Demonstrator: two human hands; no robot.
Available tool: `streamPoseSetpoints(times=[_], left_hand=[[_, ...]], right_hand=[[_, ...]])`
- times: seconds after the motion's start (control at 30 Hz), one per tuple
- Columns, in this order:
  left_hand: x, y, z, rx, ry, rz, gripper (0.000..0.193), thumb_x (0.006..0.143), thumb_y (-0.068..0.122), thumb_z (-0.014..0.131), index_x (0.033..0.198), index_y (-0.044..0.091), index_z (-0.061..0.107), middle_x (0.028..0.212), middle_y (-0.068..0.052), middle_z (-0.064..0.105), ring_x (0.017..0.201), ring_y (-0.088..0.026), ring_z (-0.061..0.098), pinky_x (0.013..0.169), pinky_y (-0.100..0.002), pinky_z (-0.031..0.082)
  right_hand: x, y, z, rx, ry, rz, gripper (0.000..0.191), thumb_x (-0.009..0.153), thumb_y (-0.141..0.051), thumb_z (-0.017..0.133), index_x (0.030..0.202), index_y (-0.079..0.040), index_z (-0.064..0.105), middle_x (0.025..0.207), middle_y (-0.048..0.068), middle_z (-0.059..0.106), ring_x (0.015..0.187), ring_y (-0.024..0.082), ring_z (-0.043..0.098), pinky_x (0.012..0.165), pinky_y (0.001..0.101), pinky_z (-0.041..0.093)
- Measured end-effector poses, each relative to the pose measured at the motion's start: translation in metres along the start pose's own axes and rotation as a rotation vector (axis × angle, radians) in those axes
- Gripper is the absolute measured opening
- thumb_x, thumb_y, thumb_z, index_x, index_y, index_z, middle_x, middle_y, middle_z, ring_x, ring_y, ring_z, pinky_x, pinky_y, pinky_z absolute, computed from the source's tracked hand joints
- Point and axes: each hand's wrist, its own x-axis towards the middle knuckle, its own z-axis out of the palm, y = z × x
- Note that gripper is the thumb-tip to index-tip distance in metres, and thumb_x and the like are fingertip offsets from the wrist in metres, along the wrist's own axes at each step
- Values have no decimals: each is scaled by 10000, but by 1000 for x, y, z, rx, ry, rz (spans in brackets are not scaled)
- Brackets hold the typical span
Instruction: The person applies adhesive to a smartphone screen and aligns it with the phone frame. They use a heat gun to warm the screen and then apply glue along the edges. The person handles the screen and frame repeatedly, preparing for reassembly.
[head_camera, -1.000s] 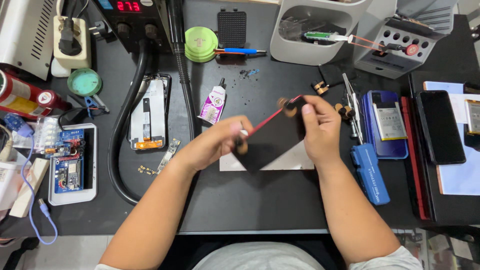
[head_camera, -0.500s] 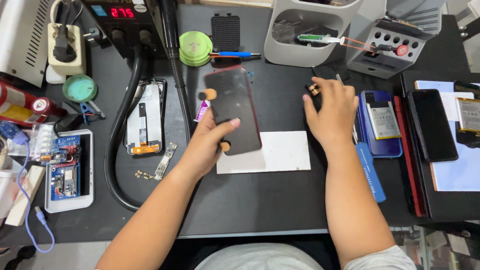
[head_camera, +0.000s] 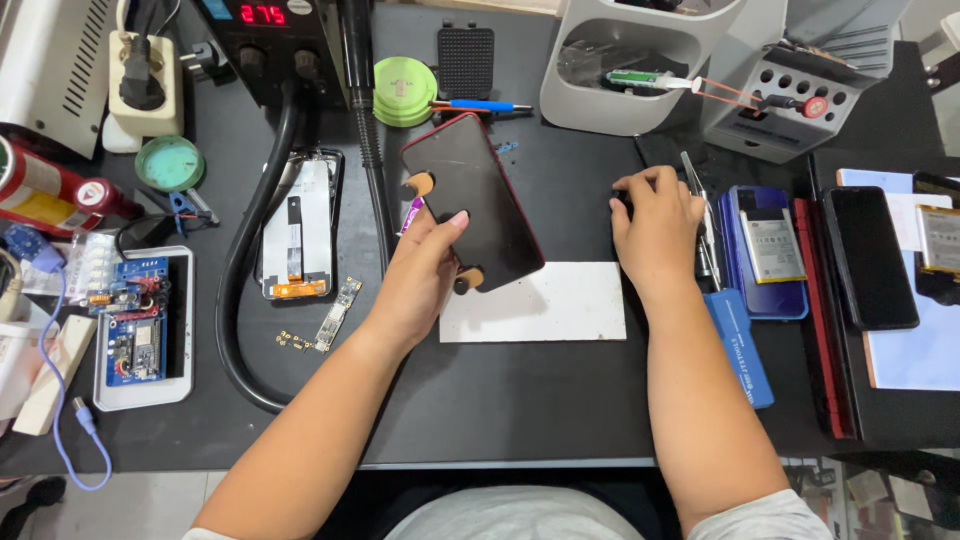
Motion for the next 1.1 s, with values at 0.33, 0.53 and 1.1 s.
streamPoseSetpoints(times=[0.33, 0.53, 1.1], left_hand=[[1, -15, -13, 273, 126, -62, 171, 1057, 96, 705, 1059, -69, 661, 960, -172, 627, 842, -211, 592, 801, -385, 489], [-1, 0, -2, -131, -28, -45, 178, 991, 107, 611, 1122, -11, 637, 1168, -129, 713, 1079, -206, 706, 991, -397, 564], [-3, 14, 12, 28, 118, -88, 515, 904, 139, 665, 1370, 148, 447, 1173, 25, 612, 916, -59, 607, 603, -236, 407]], right_hand=[[-9, -37, 0, 1703, -111, 434, 218, 1029, -74, 456, 1245, -99, 468, 963, 69, 566, 826, 173, 602, 747, 314, 515], [-13, -52, -2, 1748, -156, 445, 235, 1056, 3, 463, 1288, -38, 479, 1122, 72, 547, 979, 183, 581, 909, 331, 500], [-26, -64, 5, 2034, -407, 310, 162, 1008, -38, 498, 1169, -38, 482, 1198, 125, 560, 912, 209, 583, 857, 351, 490]])
